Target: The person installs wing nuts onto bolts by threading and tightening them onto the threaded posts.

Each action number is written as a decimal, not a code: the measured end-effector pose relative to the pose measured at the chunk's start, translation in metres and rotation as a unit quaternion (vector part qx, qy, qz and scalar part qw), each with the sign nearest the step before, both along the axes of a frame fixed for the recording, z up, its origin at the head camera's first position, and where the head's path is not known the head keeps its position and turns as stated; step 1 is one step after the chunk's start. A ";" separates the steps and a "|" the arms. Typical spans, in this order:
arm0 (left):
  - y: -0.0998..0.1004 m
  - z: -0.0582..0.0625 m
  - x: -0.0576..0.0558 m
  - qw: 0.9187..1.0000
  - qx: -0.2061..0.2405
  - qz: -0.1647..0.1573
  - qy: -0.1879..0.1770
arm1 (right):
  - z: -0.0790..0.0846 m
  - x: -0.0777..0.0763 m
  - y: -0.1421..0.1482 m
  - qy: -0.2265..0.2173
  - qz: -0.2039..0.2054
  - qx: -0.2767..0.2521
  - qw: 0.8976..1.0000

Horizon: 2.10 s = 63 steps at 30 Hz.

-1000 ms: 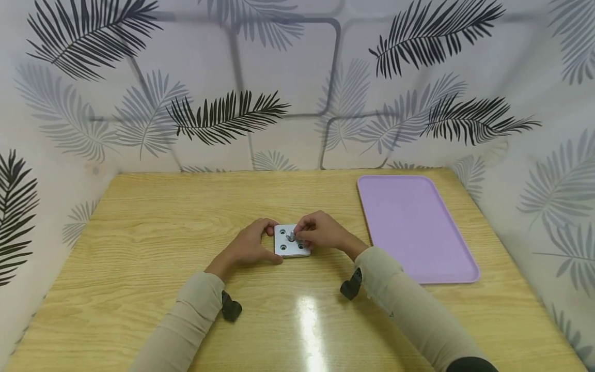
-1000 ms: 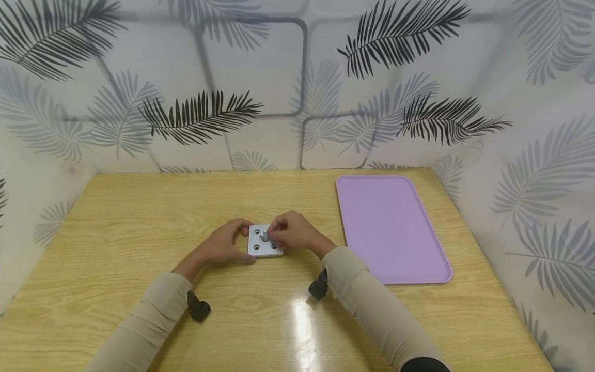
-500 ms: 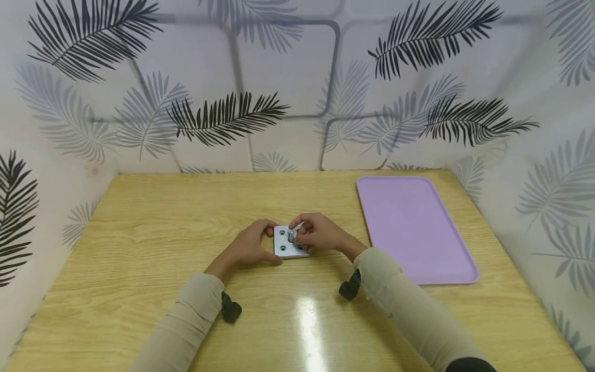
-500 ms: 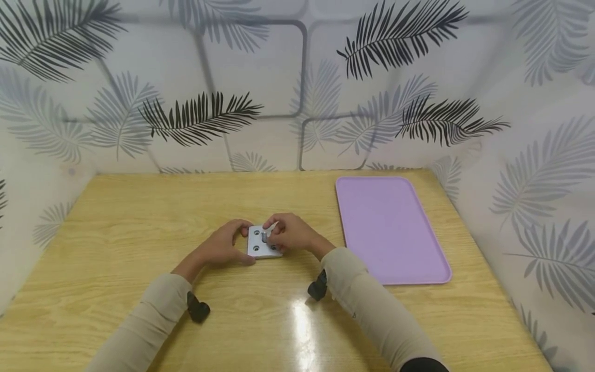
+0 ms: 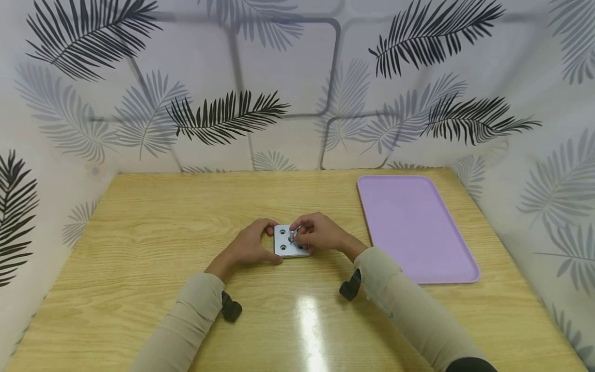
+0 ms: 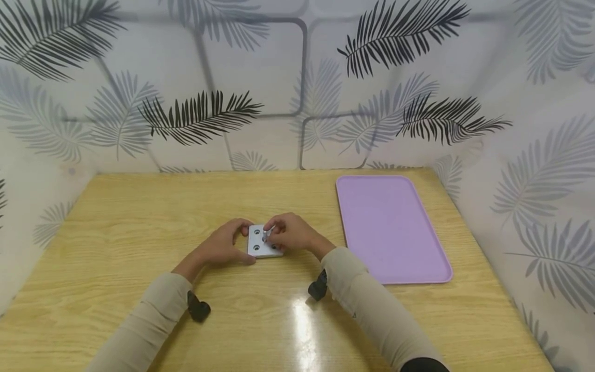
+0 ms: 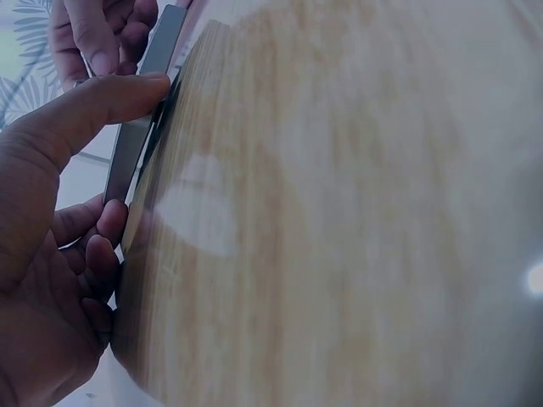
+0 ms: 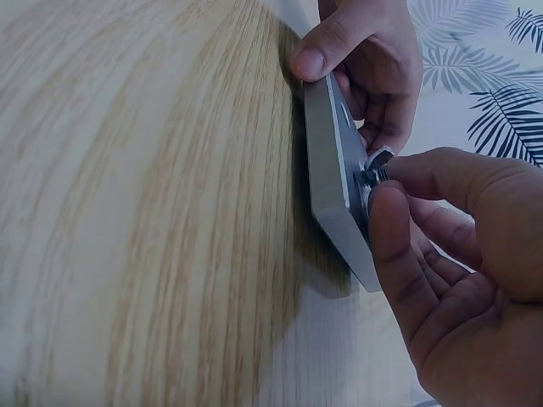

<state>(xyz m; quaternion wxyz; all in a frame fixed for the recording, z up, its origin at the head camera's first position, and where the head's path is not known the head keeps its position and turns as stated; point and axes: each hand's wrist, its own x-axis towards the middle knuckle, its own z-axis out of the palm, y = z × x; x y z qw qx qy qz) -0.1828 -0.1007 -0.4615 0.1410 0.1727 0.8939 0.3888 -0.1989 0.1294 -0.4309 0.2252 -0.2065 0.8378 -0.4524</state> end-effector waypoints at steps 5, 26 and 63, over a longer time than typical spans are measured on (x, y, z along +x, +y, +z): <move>0.000 0.000 0.000 1.000 0.000 0.004 -0.003 | -0.002 -0.001 0.001 -0.002 -0.012 -0.002 1.000; -0.001 0.001 0.001 1.000 -0.002 0.005 -0.002 | -0.001 -0.003 0.002 -0.016 -0.018 -0.010 1.000; 0.000 0.000 0.001 1.000 0.003 0.006 -0.005 | 0.000 -0.001 0.001 -0.008 -0.034 0.007 0.999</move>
